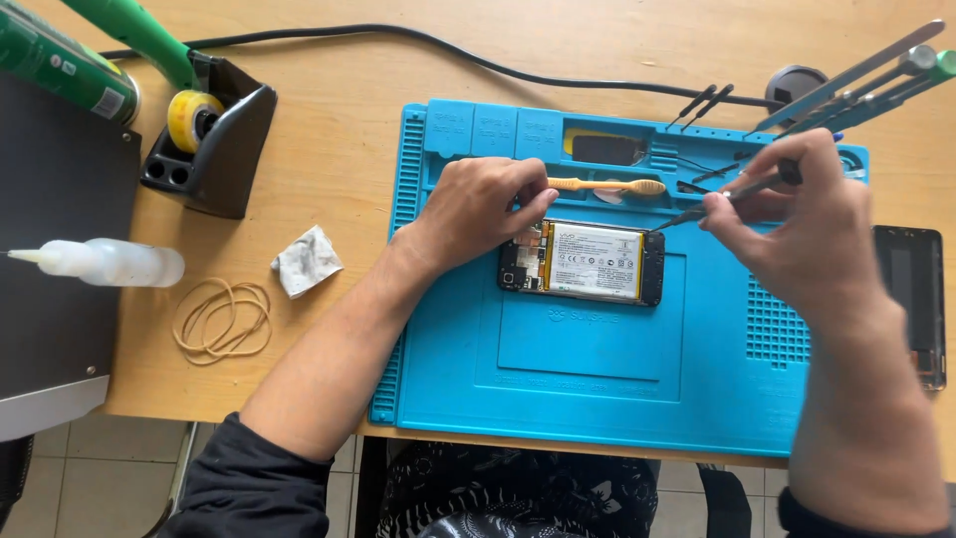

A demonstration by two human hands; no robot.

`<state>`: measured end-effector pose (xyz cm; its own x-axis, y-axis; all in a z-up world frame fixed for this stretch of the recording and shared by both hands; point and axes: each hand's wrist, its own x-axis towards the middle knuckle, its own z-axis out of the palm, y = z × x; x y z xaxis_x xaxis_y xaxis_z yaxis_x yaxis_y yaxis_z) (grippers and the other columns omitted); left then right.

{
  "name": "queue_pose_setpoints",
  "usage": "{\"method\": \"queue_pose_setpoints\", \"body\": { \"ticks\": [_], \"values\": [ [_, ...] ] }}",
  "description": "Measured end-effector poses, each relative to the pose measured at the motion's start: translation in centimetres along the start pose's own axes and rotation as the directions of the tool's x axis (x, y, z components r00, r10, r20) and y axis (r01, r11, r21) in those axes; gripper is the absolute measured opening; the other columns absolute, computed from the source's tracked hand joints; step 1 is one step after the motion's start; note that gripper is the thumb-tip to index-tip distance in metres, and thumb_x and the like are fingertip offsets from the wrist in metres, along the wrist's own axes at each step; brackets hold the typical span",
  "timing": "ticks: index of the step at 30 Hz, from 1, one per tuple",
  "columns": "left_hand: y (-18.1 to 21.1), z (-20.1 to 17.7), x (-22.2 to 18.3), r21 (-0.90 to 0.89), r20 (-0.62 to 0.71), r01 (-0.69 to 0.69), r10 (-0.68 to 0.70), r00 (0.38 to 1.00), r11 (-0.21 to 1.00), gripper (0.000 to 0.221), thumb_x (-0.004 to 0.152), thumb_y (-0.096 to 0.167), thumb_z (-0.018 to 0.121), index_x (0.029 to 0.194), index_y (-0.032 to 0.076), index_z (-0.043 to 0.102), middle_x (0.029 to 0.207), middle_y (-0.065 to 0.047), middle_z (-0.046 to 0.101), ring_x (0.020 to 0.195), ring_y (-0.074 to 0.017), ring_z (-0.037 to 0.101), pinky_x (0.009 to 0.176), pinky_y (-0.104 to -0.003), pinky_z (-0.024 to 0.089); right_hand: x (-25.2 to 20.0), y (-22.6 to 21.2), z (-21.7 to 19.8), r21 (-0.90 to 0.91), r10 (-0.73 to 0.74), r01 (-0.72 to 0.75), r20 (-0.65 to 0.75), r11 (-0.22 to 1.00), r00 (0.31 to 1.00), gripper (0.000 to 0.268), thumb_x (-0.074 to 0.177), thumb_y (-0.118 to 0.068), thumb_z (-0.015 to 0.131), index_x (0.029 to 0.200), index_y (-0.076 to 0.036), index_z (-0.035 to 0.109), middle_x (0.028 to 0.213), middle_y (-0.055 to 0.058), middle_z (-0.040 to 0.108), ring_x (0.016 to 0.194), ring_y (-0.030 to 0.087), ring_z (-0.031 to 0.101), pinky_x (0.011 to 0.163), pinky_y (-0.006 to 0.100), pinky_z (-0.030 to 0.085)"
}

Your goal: The person uses a screwdriver to remove screws from the internal frame of a disassembled smartphone placed on a blue work mat. They carefully unscrew fasteners around the battery area and place the removed screws into a compartment on the mat.

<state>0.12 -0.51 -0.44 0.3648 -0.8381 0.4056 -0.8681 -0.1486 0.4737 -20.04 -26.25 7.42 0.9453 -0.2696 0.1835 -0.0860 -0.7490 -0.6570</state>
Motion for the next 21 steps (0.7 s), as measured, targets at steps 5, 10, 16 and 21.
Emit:
{"method": "queue_pose_setpoints", "body": {
  "ticks": [5, 10, 16, 21],
  "values": [
    [0.1, 0.1, -0.1, 0.017, 0.009, 0.015, -0.015, 1.000, 1.000, 0.021, 0.106, 0.029, 0.063, 0.091, 0.015, 0.059, 0.074, -0.002, 0.069, 0.060, -0.0180, 0.063, 0.046, -0.035, 0.047, 2.9, -1.9, -3.2, -0.401, 0.075, 0.053, 0.298, 0.915, 0.952, 0.021, 0.094, -0.023, 0.082, 0.103, -0.008, 0.070, 0.089, 0.009, 0.079, 0.079, 0.023, 0.078, 0.078, 0.037, 0.063],
    [3.4, 1.0, 1.6, 0.035, -0.138, -0.104, 0.108, 0.985, 0.994, 0.011, 0.100, 0.017, 0.071, 0.093, 0.008, 0.069, 0.083, -0.007, 0.074, 0.074, -0.0222, 0.068, 0.055, -0.037, 0.053, 6.6, -4.5, -3.1, -0.738, 0.345, 0.209, 0.521, 0.641, 0.781, 0.033, 0.098, -0.055, 0.062, 0.113, -0.028, 0.074, 0.072, 0.004, 0.082, 0.072, 0.027, 0.078, 0.076, 0.042, 0.058],
    [5.6, 7.2, 6.1, -0.288, 0.155, -0.139, 0.189, 0.970, 0.948, 0.028, 0.096, 0.034, 0.068, 0.108, 0.010, 0.059, 0.105, -0.011, 0.064, 0.098, -0.0330, 0.068, 0.073, -0.048, 0.054, 7.7, -4.1, -1.8, -0.643, 0.233, 0.390, 0.668, 0.659, 0.707, 0.023, 0.098, -0.044, 0.067, 0.098, -0.023, 0.075, 0.074, 0.006, 0.079, 0.075, 0.031, 0.076, 0.073, 0.045, 0.059],
    [5.6, 8.9, 6.6, -0.138, 0.050, -0.234, 0.242, 0.969, 0.963, 0.019, 0.100, 0.030, 0.068, 0.106, 0.014, 0.061, 0.095, -0.006, 0.069, 0.092, -0.0239, 0.069, 0.071, -0.036, 0.056, 7.9, -2.3, -3.3, -0.664, 0.389, 0.138, 0.580, 0.735, 0.716, 0.021, 0.089, -0.052, 0.071, 0.096, -0.035, 0.083, 0.067, -0.006, 0.082, 0.058, 0.016, 0.076, 0.067, 0.030, 0.059]
  ]
}}
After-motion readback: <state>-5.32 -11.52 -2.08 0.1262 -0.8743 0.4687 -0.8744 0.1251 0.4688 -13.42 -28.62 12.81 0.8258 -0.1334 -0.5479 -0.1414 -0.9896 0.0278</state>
